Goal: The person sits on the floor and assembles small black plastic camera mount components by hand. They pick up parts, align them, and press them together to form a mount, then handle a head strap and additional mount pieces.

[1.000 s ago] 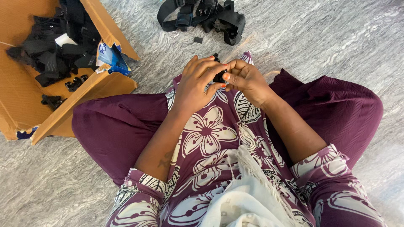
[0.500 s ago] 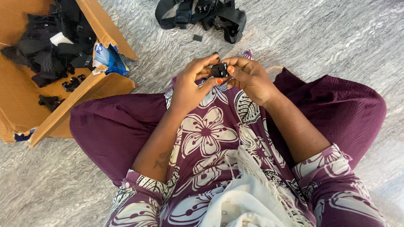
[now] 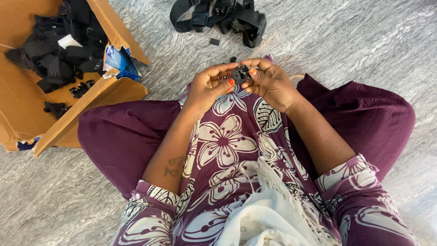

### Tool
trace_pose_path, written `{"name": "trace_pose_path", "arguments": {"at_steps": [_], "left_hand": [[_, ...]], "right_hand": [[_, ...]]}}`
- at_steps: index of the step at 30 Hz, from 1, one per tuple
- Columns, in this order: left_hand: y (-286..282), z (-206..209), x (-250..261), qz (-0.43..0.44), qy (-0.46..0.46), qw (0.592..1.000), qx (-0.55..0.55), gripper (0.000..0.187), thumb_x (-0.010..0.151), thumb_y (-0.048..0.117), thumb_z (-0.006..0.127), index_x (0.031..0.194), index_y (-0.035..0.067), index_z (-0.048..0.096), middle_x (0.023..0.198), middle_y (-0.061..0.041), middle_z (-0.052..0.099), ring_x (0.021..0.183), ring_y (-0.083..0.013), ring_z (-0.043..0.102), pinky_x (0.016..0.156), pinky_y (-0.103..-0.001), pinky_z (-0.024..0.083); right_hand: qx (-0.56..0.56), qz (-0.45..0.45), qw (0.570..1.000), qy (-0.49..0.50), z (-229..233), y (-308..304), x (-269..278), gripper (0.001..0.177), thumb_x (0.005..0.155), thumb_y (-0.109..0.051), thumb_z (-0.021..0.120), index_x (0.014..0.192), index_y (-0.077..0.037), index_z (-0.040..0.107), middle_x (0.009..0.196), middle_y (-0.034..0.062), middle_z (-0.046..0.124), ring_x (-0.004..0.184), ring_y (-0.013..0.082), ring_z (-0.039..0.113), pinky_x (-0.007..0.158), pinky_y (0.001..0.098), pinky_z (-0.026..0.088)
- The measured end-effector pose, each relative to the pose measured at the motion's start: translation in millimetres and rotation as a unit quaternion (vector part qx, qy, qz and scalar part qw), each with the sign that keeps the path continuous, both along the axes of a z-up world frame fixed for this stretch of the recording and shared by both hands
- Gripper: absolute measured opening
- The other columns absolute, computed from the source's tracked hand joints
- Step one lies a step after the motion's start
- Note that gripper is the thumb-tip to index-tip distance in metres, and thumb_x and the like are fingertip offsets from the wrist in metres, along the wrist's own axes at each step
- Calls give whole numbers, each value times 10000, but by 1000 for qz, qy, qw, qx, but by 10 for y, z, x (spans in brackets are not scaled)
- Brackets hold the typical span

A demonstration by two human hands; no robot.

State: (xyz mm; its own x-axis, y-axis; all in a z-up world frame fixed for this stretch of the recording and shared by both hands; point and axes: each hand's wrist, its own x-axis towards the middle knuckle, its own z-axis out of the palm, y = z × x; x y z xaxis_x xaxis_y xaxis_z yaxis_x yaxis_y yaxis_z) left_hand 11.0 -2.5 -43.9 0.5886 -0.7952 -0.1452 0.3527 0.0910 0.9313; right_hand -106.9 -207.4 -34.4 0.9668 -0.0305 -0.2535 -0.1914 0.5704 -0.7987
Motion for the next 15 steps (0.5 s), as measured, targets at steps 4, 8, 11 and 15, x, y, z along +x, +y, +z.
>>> {"name": "trace_pose_path", "arguments": {"at_steps": [4,8,11,15], "left_hand": [[13,5,-17,-32,-43,999,0,461,980,5,731,1424,24,609,1157,-80,697,982,-113,686,857,-259,579],[-8,38,-47,-54,-92,994,-32,490,995,42,712,1459,45,554,1220,-70,696,1085,-118,677,924,-268,558],[3,52,-86,-56,-158,985,-32,486,1015,42,705,1474,42,547,1370,-47,561,1249,-135,620,1092,-325,553],[-1,28,-102,-51,-126,991,-16,502,1007,35,719,1481,58,557,1376,-54,599,1243,-161,631,1098,-340,543]], "right_hand": [[9,-4,1000,-9,-106,-4,-17,269,1087,-231,594,1268,-31,603,1053,86,704,911,146,699,804,276,572],[15,2,1000,-24,-152,-19,-27,201,1076,-235,605,1186,-68,588,1039,65,698,898,143,694,785,270,565],[-4,7,1000,-1,-125,-23,-37,234,1091,-257,579,1191,-48,611,1024,70,700,880,141,686,776,271,558],[6,20,1000,-7,-12,0,-27,345,1095,-306,539,1248,-15,641,1021,80,716,881,150,691,791,286,567]]}}
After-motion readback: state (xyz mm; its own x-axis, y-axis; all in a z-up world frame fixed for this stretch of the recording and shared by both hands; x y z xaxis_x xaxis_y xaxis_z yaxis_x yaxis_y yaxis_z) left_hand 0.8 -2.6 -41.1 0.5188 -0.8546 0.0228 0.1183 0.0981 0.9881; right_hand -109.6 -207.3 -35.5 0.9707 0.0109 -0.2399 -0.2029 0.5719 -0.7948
